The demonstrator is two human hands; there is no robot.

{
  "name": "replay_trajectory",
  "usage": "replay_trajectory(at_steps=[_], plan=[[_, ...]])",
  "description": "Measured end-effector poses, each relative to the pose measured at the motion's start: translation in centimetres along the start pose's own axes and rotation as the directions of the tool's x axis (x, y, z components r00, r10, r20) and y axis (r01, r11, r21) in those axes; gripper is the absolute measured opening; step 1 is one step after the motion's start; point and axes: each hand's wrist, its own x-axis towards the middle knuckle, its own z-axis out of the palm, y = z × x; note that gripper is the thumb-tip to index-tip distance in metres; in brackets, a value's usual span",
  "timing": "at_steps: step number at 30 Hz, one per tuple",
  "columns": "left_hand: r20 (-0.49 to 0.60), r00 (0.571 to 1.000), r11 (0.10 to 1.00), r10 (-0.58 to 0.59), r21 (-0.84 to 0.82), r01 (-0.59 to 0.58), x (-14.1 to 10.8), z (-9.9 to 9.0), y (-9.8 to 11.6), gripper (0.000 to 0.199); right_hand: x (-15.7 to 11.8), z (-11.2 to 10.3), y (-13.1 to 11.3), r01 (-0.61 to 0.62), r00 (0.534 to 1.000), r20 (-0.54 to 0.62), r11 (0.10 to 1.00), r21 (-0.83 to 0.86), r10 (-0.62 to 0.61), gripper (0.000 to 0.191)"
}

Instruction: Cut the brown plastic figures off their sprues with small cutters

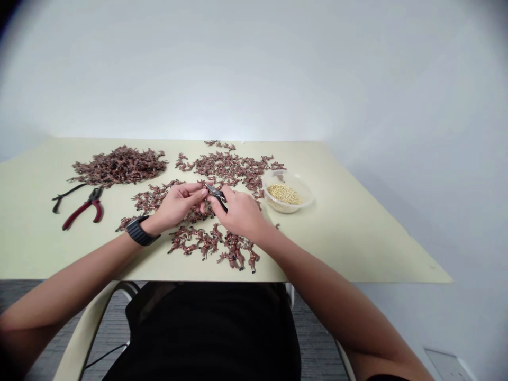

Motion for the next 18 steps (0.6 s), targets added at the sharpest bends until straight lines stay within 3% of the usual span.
replay_trajectory(at_steps=[2,4,7,9,11,14,16,18], plan=[[-0.071,0.995,0.978,0.077,0.198,-0.061,-0.1,0.0,-0.5,0.038,0.0,0.3,-0.3,-0.047,0.999,0.033,0.986,0.162,0.042,0.037],[-0.125,0.967,0.877,0.223,0.46,-0.143,-0.1,-0.3,-1.4,0.039,0.1,0.4,-0.4,-0.13,0.988,0.129,0.919,0.373,0.087,0.04],[-0.06,0.892,0.63,0.449,0.729,-0.268,0.0,-0.9,-2.5,0.044,0.3,0.5,-0.3,-0.349,0.916,0.389,0.683,0.642,0.103,0.044],[-0.042,0.879,0.593,0.474,0.754,-0.284,0.1,-1.0,-2.6,0.045,0.4,0.5,-0.1,-0.438,0.872,0.483,0.571,0.694,0.081,0.044],[-0.11,0.913,0.703,0.393,0.676,-0.221,0.2,-0.9,-2.1,0.045,0.5,0.4,0.2,-0.382,0.903,0.42,0.625,0.681,0.094,0.043],[-0.164,0.977,0.933,0.137,0.352,-0.072,0.2,-0.5,-0.9,0.042,0.6,-0.1,0.7,-0.161,0.984,0.152,0.854,0.495,0.097,0.038],[-0.092,0.996,0.992,0.018,0.126,-0.006,0.3,-0.5,-0.4,0.041,0.6,-0.4,0.9,-0.06,0.998,0.043,0.938,0.341,0.048,0.036],[-0.032,0.999,0.999,-0.036,-0.022,0.035,0.5,-0.7,-0.2,0.038,0.6,-0.6,1.2,-0.005,1.0,0.015,0.971,0.241,0.001,0.034]])
